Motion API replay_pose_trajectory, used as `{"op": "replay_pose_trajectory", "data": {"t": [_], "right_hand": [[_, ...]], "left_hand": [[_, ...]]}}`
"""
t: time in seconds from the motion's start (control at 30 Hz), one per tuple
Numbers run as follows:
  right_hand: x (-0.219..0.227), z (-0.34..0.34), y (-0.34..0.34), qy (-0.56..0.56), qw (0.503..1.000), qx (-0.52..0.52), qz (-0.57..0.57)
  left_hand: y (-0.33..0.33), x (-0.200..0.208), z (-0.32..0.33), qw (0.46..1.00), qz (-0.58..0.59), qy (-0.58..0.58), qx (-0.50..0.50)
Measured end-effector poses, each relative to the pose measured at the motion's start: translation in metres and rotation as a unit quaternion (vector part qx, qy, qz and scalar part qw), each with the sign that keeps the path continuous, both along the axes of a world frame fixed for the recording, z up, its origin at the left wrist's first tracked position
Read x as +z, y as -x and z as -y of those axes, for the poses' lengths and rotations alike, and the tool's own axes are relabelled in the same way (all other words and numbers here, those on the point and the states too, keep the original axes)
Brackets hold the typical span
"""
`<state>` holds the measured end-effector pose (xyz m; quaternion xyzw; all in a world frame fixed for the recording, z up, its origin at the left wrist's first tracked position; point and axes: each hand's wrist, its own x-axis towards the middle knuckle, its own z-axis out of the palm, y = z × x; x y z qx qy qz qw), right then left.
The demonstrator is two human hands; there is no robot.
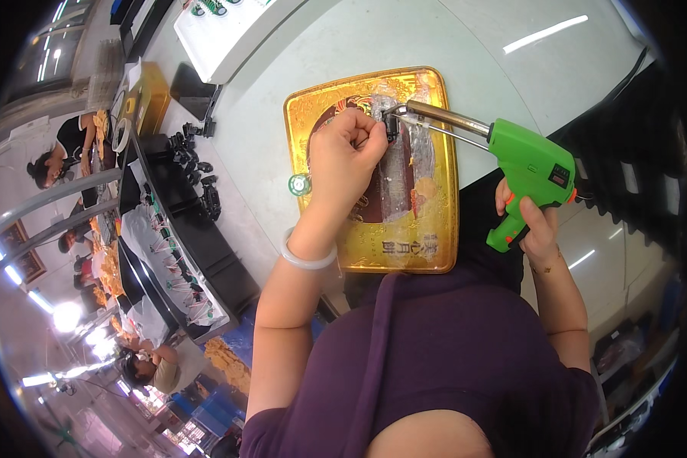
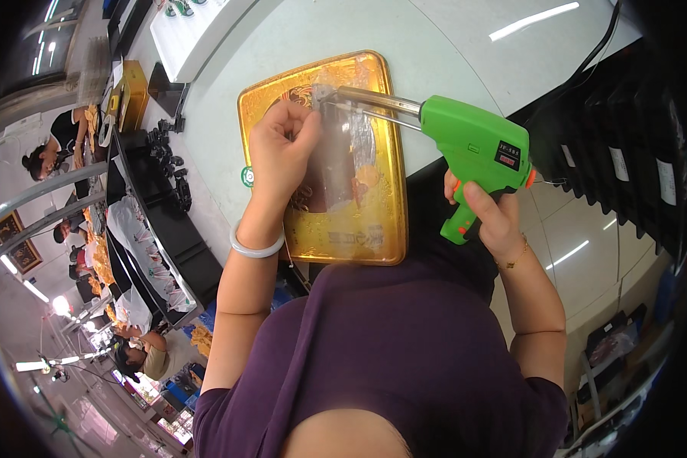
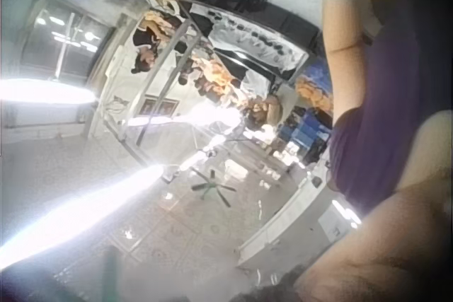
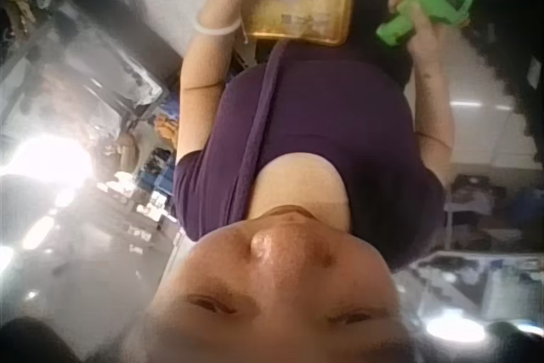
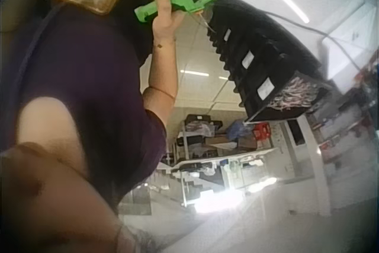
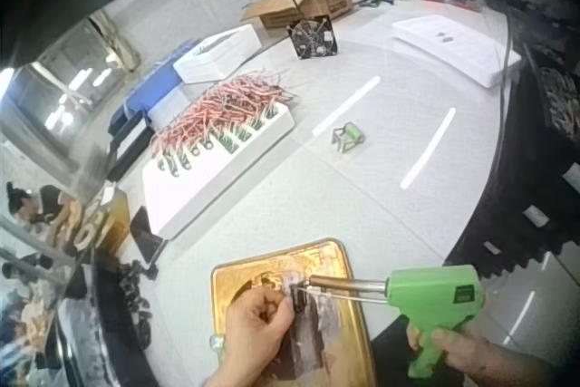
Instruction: The person solders wires and electronic components onto small circuit boards with a soldering iron.
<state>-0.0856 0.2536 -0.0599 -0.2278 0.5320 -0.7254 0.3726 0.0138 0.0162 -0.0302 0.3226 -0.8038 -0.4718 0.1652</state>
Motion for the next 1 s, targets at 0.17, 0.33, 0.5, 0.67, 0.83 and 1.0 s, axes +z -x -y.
{"op": "replay_pose_trajectory", "data": {"t": [0.17, 0.33, 0.5, 0.67, 0.83, 1.0], "right_hand": [[0.003, 0.001, 0.001, 0.054, 0.998, -0.005, 0.021], [0.004, 0.004, 0.011, 0.101, 0.993, -0.026, 0.058], [0.006, 0.012, 0.015, 0.133, 0.987, -0.009, 0.095], [0.005, 0.013, 0.015, 0.136, 0.986, 0.000, 0.094], [0.004, 0.011, 0.017, 0.141, 0.984, -0.004, 0.105], [0.006, 0.010, 0.018, 0.151, 0.982, -0.004, 0.114]], "left_hand": [[0.000, 0.000, 0.001, 1.000, -0.003, 0.006, 0.000], [0.001, 0.005, -0.002, 1.000, -0.005, 0.024, -0.009], [0.000, 0.002, -0.001, 1.000, -0.005, 0.015, -0.006], [0.001, 0.002, -0.001, 0.999, -0.010, 0.036, -0.015], [0.000, 0.008, 0.001, 0.998, 0.053, 0.026, -0.020], [-0.001, 0.009, 0.002, 0.998, 0.048, 0.026, -0.021]]}}
